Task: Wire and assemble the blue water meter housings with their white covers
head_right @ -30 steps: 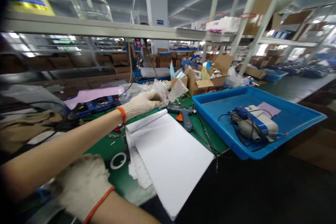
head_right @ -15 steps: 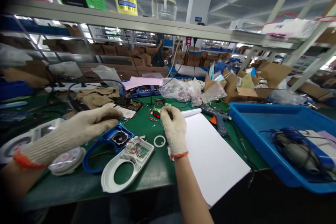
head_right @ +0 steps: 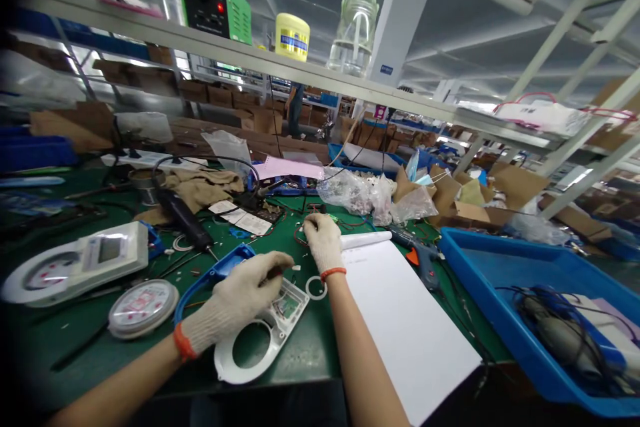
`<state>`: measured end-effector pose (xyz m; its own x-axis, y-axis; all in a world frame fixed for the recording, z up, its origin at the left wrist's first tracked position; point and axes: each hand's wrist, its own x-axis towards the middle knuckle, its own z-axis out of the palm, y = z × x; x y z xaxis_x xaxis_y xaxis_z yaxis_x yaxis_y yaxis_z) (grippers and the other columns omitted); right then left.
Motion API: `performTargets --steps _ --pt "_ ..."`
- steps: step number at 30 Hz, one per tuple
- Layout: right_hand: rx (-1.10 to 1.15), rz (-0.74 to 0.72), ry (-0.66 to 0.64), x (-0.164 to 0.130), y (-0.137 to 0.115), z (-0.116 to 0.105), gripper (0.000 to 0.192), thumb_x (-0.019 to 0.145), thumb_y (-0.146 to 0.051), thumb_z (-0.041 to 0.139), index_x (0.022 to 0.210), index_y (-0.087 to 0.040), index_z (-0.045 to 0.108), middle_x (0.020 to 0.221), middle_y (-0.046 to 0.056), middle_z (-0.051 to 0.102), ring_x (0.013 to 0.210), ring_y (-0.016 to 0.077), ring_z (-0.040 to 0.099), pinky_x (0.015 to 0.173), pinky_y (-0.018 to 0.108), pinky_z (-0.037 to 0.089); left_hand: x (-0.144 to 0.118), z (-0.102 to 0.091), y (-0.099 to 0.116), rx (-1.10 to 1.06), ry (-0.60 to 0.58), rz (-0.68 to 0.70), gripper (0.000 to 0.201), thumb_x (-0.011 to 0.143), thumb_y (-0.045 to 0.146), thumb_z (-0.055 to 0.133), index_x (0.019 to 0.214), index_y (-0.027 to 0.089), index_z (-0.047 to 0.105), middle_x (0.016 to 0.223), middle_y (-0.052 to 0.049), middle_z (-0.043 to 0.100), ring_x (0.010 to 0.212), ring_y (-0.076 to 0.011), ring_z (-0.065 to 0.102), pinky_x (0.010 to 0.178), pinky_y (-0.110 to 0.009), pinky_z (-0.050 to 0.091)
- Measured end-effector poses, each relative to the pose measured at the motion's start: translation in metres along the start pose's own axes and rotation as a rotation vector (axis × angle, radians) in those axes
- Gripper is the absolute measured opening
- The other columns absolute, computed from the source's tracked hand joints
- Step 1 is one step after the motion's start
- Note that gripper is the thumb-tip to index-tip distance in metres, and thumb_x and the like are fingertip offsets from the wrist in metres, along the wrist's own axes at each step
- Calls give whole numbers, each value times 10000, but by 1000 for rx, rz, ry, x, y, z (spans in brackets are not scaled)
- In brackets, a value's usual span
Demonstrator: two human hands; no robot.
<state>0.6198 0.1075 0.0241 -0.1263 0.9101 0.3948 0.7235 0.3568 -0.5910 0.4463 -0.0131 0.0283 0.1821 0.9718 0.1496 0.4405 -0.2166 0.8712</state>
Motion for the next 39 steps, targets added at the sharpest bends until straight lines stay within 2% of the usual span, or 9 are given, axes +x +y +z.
performTargets --steps 5,11,15,18,21,24,28,32,39 --pt "-164 -52 -57 16 0 14 284 976 -287 467 1075 -184 712 1095 88 694 1017 209 630 945 339 465 -2 -23 -20 -495 138 -105 360 868 382 551 1189 222 521 1031 -53 657 870 -175 624 778 -299 501" --pt "-307 -336 -319 36 -27 46 273 923 -189 578 1140 -295 705 1297 22 635 1197 207 520 1030 367 386 -7 -30 -25 -758 65 -204 312 805 390 655 1046 209 575 775 10 604 656 -135 576 625 -270 466" --pt "-406 -437 -435 45 -42 68 161 882 -247 658 1017 -260 745 1249 85 629 1220 299 444 1005 494 353 0 -27 -15 -704 -65 -229 217 775 296 661 955 178 631 670 30 555 554 -112 504 544 -254 404" --pt "-429 -468 -470 50 -48 72 147 909 -267 619 953 -196 740 1181 139 624 1196 314 440 1004 504 347 13 -31 -5 -630 -100 -206 179 776 254 626 934 175 656 599 42 521 525 -106 460 526 -246 353" --pt "-386 -481 -471 52 -48 60 209 945 -232 539 1076 -182 694 1225 133 603 1181 284 473 1013 445 365 25 -36 -2 -572 -98 -197 156 802 269 586 919 183 644 567 47 509 498 -101 424 508 -243 316" --pt "-293 -455 -461 44 -38 38 254 945 -162 484 1123 -227 653 1257 69 602 1023 217 574 896 347 438 35 -38 -5 -532 -99 -204 153 827 313 559 911 195 607 563 50 512 494 -103 422 507 -241 314" --pt "-107 -432 -394 14 -12 17 267 910 -82 465 1054 -240 624 1157 32 634 975 173 607 849 288 463 45 -37 -9 -453 -89 -218 193 841 365 551 940 205 594 589 46 544 521 -121 471 522 -247 345" --pt "83 -384 -230 -11 8 18 189 949 -119 427 1025 -216 571 1050 64 624 995 185 587 905 321 473 52 -35 -13 -300 -4 -243 233 857 399 543 973 206 605 613 35 582 564 -147 522 542 -263 367" --pt "337 -323 -159 -20 7 21 42 902 -177 615 925 -213 610 963 32 623 922 172 587 852 308 471 48 -33 -15 -62 74 -287 319 918 485 477 1055 235 618 689 40 603 630 -158 550 569 -271 381"
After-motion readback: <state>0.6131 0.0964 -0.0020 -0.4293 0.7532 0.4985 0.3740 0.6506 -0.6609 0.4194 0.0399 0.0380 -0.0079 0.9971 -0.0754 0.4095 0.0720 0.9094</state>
